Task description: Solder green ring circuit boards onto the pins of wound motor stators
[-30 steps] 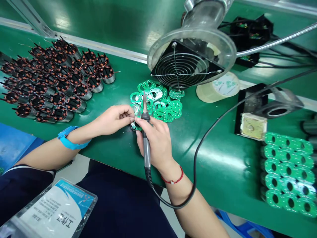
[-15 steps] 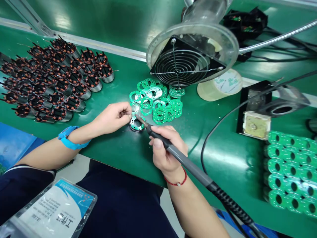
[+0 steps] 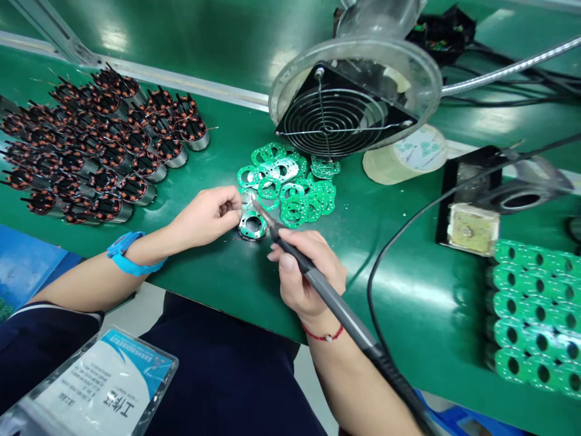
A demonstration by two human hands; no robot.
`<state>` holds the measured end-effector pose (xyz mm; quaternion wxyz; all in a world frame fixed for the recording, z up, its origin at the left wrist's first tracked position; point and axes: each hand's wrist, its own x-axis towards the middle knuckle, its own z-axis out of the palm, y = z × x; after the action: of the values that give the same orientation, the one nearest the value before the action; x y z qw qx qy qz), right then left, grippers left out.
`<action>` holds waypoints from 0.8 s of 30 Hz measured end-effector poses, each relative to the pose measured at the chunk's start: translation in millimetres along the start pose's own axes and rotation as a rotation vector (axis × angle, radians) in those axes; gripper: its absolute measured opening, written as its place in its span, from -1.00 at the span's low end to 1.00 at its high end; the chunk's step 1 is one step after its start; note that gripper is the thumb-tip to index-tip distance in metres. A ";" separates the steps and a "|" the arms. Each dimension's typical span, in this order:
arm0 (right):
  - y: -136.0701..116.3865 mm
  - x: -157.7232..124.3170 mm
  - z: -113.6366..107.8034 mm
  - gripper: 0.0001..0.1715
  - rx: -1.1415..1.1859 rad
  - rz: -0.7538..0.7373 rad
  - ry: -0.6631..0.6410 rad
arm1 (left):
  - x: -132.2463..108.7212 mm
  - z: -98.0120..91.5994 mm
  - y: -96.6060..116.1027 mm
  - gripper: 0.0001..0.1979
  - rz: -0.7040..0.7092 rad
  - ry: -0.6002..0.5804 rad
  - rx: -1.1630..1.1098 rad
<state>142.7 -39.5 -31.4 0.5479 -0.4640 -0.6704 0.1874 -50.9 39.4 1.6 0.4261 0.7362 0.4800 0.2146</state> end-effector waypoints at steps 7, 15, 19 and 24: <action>-0.9 14.8 16.6 -0.41 -0.203 -0.033 -0.371 | 0.6 0.1 0.7 -0.85 -0.001 0.001 0.037; 10.7 14.4 9.8 -0.27 -0.315 -0.015 -0.267 | -0.8 -14.2 -10.1 -0.91 0.103 -0.245 0.117; 10.9 12.8 8.4 -0.31 -0.348 -0.031 -0.241 | 0.6 -12.4 -8.4 -0.90 0.174 -0.146 0.069; 3.9 13.0 13.8 -0.35 -0.415 -0.079 -0.250 | 0.7 -0.9 -4.7 -0.94 0.115 -0.114 -0.154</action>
<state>132.2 -23.3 -31.7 0.3606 -0.5133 -0.7746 0.0799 -53.8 41.3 -1.9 0.4950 0.7387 0.3940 0.2326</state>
